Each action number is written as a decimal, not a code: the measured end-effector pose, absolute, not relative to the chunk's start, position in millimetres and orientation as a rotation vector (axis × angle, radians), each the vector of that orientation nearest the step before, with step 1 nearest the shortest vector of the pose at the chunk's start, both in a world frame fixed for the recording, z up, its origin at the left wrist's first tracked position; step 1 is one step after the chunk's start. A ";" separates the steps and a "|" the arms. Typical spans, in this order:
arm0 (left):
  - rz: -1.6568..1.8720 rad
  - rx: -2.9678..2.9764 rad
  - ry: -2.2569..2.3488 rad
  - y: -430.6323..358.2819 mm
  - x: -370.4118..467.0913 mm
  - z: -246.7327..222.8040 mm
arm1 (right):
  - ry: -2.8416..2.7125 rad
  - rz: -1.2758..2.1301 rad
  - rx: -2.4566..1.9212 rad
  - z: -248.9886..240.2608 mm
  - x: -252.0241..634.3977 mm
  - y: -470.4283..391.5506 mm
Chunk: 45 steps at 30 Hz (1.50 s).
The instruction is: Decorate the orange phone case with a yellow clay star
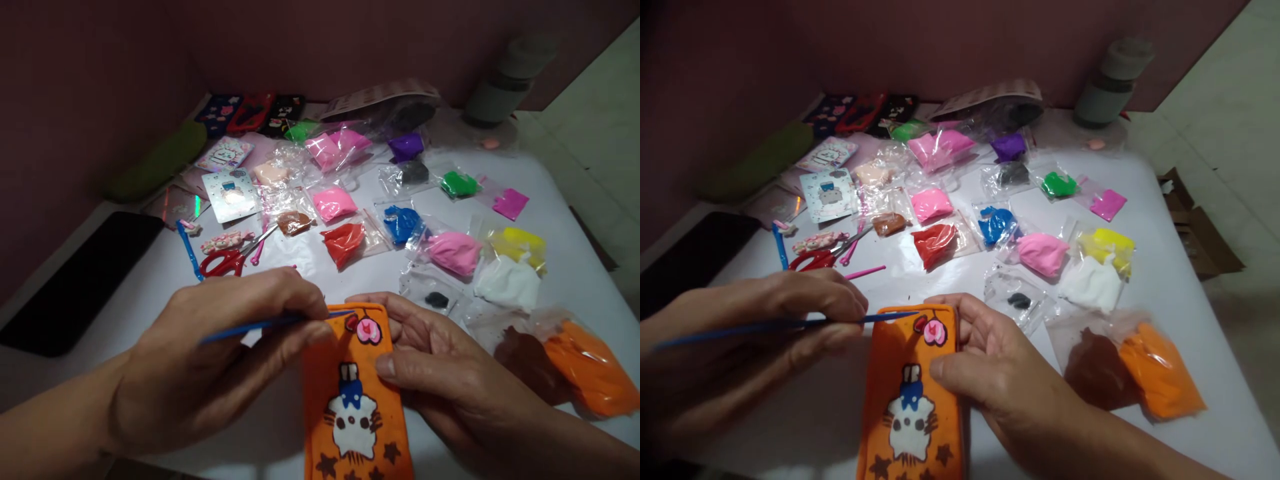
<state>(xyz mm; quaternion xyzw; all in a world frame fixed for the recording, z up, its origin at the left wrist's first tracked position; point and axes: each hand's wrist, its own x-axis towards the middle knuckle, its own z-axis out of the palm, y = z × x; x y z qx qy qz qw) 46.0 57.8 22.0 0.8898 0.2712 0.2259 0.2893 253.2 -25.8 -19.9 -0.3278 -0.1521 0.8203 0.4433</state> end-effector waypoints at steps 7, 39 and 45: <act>0.818 2.273 1.021 74.5 50.2 23.2 | -0.458 1.980 -0.958 -24.7 256.8 -31.2; 0.673 1.802 0.867 66.5 60.1 27.1 | -0.568 1.889 -1.036 -23.6 259.4 -29.2; 0.647 1.898 0.818 66.3 57.9 18.9 | -0.600 1.888 -1.021 -26.0 260.3 -28.2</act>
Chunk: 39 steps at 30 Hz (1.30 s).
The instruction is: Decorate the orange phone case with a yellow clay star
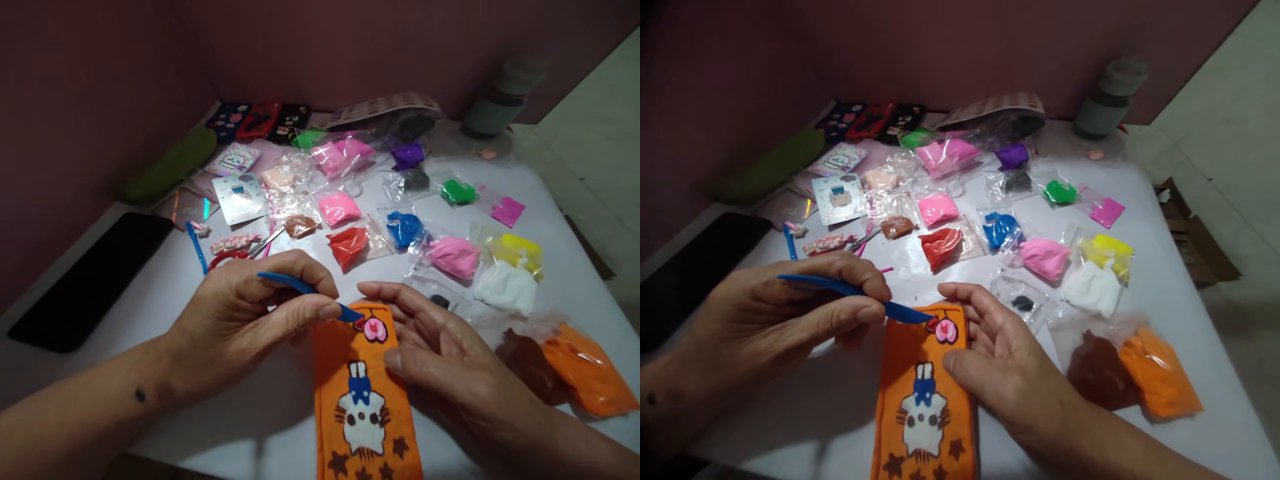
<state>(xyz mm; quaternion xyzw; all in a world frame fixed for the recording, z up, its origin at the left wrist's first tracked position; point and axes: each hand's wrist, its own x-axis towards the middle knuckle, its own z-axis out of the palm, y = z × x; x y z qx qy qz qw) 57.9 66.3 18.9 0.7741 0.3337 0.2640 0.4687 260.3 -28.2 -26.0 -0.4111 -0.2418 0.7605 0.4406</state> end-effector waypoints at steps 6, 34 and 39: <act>0.634 1.950 0.824 63.7 58.3 18.4 | -0.623 1.889 -0.982 -26.0 259.3 -28.1; 0.569 2.006 0.907 62.9 58.6 20.6 | -0.605 1.882 -0.989 -25.5 258.3 -28.0; 0.581 1.997 0.896 62.2 60.7 19.0 | -0.605 1.882 -1.002 -25.6 258.8 -28.4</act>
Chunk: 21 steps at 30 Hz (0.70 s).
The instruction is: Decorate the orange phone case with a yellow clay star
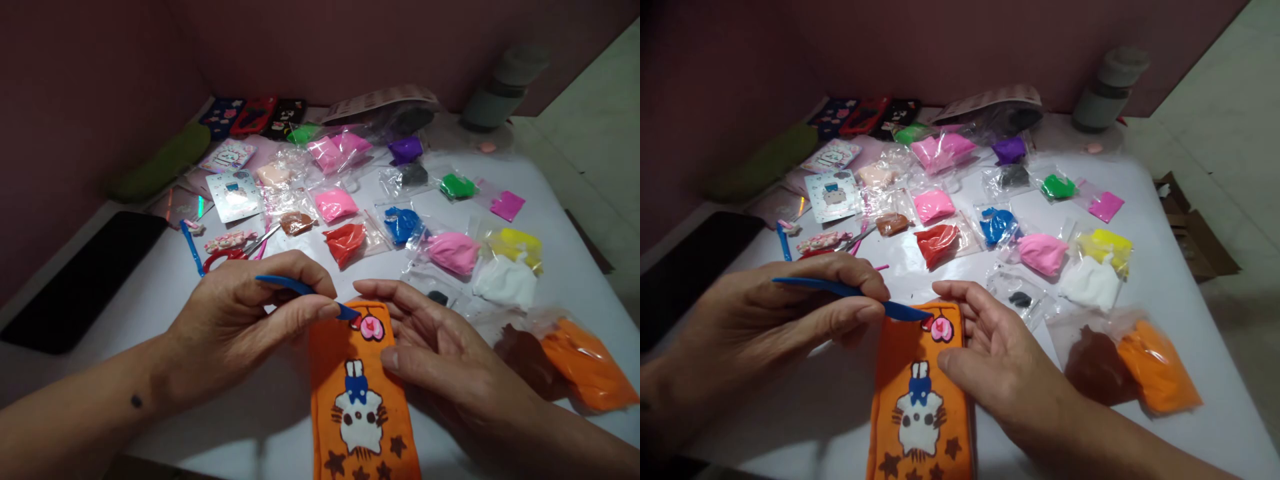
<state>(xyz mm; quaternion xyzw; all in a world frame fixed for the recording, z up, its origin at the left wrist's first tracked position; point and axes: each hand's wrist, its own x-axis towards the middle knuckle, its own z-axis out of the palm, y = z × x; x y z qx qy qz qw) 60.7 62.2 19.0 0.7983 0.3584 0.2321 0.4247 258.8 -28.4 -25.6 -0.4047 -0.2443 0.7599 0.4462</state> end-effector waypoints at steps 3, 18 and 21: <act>0.599 2.007 0.893 62.8 60.3 18.0 | -0.623 1.867 -1.015 -26.3 258.4 -27.9; 0.699 2.102 0.791 62.5 59.6 17.7 | -0.641 1.868 -1.048 -24.5 258.5 -27.1; 0.649 2.138 0.819 63.7 62.6 20.4 | -0.641 1.871 -1.057 -24.4 258.8 -27.0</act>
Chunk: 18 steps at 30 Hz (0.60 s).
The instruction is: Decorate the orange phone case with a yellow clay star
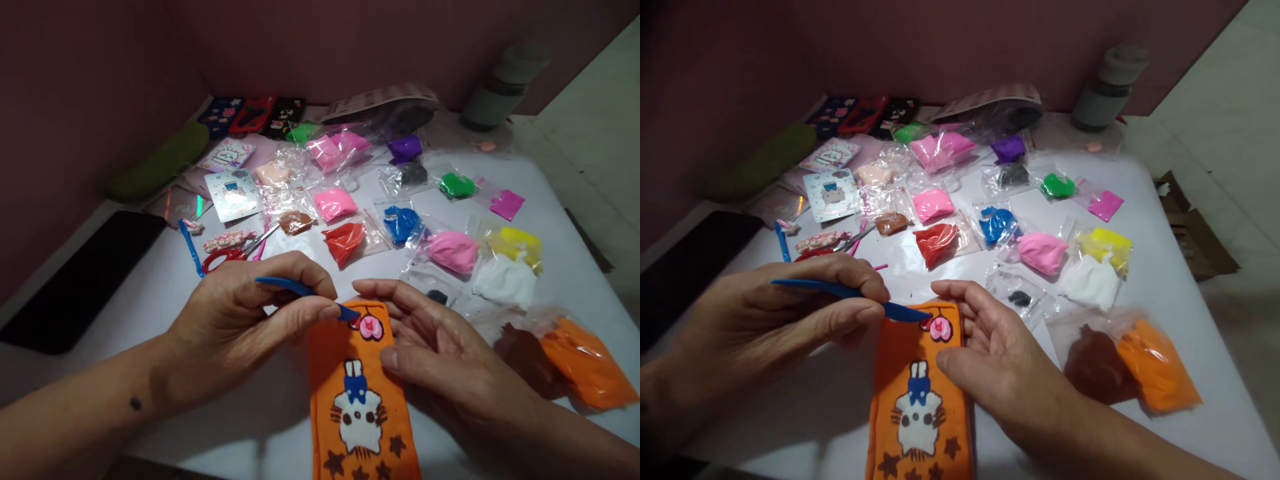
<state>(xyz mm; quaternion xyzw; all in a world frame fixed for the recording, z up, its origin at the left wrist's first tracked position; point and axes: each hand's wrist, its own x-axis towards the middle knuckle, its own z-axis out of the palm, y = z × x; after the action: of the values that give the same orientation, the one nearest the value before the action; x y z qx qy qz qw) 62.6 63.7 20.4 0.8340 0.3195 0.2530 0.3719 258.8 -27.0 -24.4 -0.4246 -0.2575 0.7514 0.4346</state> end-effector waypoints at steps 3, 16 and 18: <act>0.661 2.123 0.821 63.6 61.4 20.3 | -0.645 1.867 -1.063 -22.4 258.8 -27.0; 0.781 2.033 1.015 74.5 56.6 23.4 | -0.603 1.899 -1.054 -20.7 260.2 -29.6; 0.784 2.055 0.996 75.2 55.9 21.7 | -0.599 1.893 -1.057 -20.7 260.4 -29.3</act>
<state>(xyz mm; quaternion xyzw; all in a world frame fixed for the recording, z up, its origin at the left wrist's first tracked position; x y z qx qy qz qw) 55.9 75.2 21.7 0.7956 0.3856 0.3035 0.3554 260.4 -29.3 -20.7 -0.4238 -0.2401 0.7592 0.4317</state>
